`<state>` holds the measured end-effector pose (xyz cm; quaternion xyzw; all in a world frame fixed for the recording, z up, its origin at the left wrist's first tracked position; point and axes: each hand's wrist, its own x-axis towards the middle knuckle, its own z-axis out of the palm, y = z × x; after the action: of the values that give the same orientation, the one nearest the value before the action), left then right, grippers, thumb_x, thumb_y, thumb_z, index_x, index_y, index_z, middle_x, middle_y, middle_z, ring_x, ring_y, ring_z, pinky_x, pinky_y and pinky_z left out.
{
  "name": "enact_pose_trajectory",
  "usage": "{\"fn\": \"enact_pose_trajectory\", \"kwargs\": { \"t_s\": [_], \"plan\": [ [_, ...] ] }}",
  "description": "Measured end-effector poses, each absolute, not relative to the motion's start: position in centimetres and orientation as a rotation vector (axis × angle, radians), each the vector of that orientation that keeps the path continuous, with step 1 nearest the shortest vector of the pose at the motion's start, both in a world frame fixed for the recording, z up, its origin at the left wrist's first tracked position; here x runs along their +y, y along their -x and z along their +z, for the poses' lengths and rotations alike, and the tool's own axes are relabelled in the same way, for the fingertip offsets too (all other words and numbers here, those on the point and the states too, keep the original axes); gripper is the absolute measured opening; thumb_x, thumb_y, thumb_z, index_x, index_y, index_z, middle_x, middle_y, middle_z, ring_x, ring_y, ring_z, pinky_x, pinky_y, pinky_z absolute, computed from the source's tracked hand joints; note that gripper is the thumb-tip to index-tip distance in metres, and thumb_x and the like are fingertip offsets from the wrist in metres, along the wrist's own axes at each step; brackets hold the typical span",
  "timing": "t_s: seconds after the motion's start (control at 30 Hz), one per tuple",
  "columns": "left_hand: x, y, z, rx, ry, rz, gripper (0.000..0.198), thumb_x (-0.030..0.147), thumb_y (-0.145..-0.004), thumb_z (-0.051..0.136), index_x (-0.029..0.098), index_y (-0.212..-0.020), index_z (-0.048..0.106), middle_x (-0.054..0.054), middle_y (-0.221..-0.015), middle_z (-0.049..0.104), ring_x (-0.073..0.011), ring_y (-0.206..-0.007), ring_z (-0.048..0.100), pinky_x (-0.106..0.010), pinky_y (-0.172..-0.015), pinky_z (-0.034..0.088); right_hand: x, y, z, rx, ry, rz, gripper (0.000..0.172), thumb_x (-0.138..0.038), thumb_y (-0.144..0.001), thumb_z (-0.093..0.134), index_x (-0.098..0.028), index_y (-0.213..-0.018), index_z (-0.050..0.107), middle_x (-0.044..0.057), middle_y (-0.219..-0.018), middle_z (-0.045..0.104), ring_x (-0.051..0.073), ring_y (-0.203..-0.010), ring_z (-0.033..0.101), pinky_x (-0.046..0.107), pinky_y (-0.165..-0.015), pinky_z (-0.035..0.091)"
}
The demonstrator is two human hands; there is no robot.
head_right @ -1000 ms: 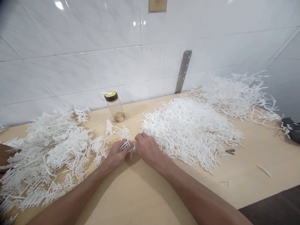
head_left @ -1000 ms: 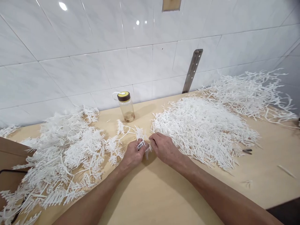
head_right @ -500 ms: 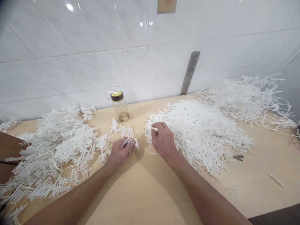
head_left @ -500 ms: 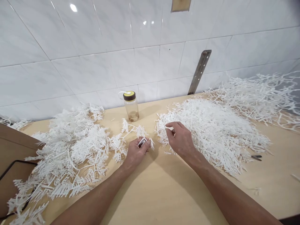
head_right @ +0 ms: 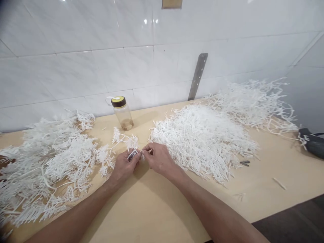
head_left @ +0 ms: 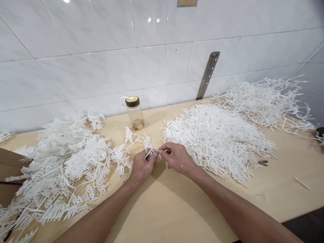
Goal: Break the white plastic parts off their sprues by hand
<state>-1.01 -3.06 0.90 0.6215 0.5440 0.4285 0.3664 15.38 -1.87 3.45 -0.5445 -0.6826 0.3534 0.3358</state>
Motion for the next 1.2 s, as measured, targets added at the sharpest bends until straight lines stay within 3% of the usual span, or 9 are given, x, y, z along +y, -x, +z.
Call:
{"fn": "enact_pose_trajectory", "kwargs": {
  "t_s": [0.27,0.5,0.67,0.77,0.87,1.2],
  "plan": [
    [-2.9,1.1,1.4,1.45,-1.725,1.064,0.032,0.042,-0.085,0.06,0.019,-0.063,0.056,0.003,-0.055,0.049,-0.0127,-0.053,0.042,-0.025,-0.052,0.033,-1.9,-14.8,2.6,-2.011,1.311,0.474,0.016,-0.012,-0.09,0.054,-0.019,-0.08,0.065,0.003,-0.08,0.068,0.015,-0.074,0.061,0.027,-0.07,0.045],
    [-2.9,1.4,0.9,1.366,-1.659,1.058,0.029,0.043,-0.083,0.064,0.019,-0.067,0.061,0.001,-0.06,0.057,-0.0148,-0.059,0.051,-0.026,-0.057,0.039,-0.6,-15.8,1.9,-1.961,1.493,0.23,0.014,-0.008,-0.089,0.051,-0.018,-0.081,0.056,0.005,-0.083,0.063,0.017,-0.072,0.056,0.027,-0.065,0.04],
    [-2.6,1.4,0.6,1.409,-1.54,1.126,0.029,0.045,-0.085,0.062,0.019,-0.072,0.062,0.003,-0.055,0.055,-0.0129,-0.053,0.049,-0.025,-0.054,0.038,0.0,-17.0,1.6,-1.832,1.429,0.211,0.011,-0.011,-0.086,0.052,-0.02,-0.082,0.055,0.003,-0.078,0.062,0.017,-0.068,0.057,0.028,-0.065,0.041],
    [-2.5,1.4,0.8,1.425,-1.501,1.17,0.032,0.046,-0.084,0.063,0.019,-0.068,0.059,0.003,-0.055,0.053,-0.012,-0.051,0.047,-0.024,-0.051,0.037,-0.1,-17.2,1.7,-1.772,1.402,0.181,0.009,-0.014,-0.088,0.052,-0.019,-0.089,0.059,0.007,-0.09,0.065,0.017,-0.069,0.058,0.029,-0.066,0.043],
    [-2.5,1.5,0.9,1.422,-1.479,1.215,0.031,0.046,-0.084,0.063,0.019,-0.069,0.06,0.003,-0.055,0.053,-0.0117,-0.051,0.046,-0.024,-0.05,0.037,-0.3,-17.0,2.2,-1.738,1.346,0.254,0.012,-0.02,-0.091,0.05,-0.019,-0.09,0.063,0.008,-0.094,0.067,0.016,-0.069,0.06,0.029,-0.067,0.045],
    [-2.6,1.4,0.9,1.392,-1.474,1.227,0.03,0.046,-0.083,0.064,0.017,-0.076,0.066,0.003,-0.058,0.055,-0.0126,-0.056,0.049,-0.025,-0.057,0.041,-1.5,-16.0,2.6,-1.731,1.345,0.817,0.028,-0.041,-0.095,0.048,-0.021,-0.091,0.067,0.0,-0.065,0.063,0.013,-0.048,0.058,0.025,-0.05,0.046]
  ]
}}
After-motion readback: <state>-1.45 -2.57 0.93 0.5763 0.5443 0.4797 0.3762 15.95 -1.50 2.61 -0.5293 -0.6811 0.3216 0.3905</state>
